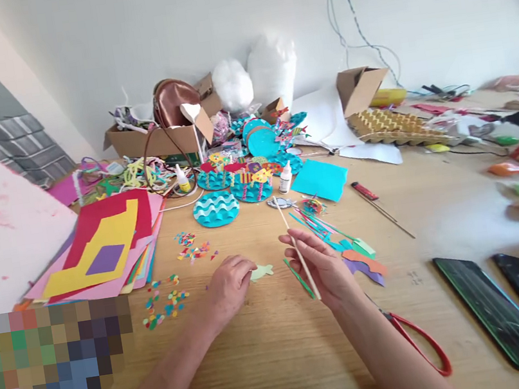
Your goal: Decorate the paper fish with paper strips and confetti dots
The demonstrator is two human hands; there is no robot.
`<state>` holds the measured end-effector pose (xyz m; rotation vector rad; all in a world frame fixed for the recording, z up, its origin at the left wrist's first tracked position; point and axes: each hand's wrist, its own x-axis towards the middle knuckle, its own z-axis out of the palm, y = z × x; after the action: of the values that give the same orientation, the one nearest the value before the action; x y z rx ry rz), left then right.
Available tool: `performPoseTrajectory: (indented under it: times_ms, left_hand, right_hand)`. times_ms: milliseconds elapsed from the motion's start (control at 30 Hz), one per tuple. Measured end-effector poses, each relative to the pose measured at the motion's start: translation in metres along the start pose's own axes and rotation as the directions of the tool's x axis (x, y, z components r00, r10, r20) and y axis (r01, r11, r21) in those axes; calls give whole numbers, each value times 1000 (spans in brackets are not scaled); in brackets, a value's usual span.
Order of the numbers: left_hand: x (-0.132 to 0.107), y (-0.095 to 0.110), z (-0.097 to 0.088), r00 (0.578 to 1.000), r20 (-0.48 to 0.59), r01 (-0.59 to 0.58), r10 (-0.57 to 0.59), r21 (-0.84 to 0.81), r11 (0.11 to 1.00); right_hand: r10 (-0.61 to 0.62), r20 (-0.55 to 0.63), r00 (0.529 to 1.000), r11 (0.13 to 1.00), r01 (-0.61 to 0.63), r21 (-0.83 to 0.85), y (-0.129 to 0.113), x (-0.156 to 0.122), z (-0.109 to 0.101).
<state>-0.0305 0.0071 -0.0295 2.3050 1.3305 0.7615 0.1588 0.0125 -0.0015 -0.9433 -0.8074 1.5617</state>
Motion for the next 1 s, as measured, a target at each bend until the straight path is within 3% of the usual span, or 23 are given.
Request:
performPoseTrajectory:
  times_ms: [133, 333, 533, 600, 700, 800, 933, 1000]
  left_hand:
    - [3, -6, 2, 1000, -9, -7, 7, 11, 1000]
    - [0, -16, -10, 997, -5, 76, -76, 142, 987]
    - [-18, -14, -2, 998, 54, 0, -12, 209, 978]
    - [-21, -13, 1, 999, 35, -28, 21, 208, 978]
    - [-22, -11, 1, 998, -11, -52, 55, 171, 984]
    - [-20, -7, -3, 997, -37, -67, 73, 131, 989]
    - [-18, -3, -3, 996, -23, -83, 88, 149, 985]
    - [-17, -5, 1, 995, -11, -97, 101, 186, 978]
  right_hand:
    - [-10, 2, 1000, 999, 10, 38, -1, 1, -1]
    - [-51, -24, 998, 993, 53, 104, -9, 0, -2]
    - [1, 41, 999, 995, -5, 101, -15, -1, -7]
    - [5, 34, 999, 1000, -6, 22, -17, -3, -8]
    - [-70, 23, 997, 963, 73, -260, -23, -8, -12]
    - [-194, 73, 978, 766, 198, -611, -34, -14, -20]
    - [-301, 128, 945, 275, 214, -937, -55, -17, -31]
    - [-263, 161, 951, 109, 195, -975, -63, -14, -34]
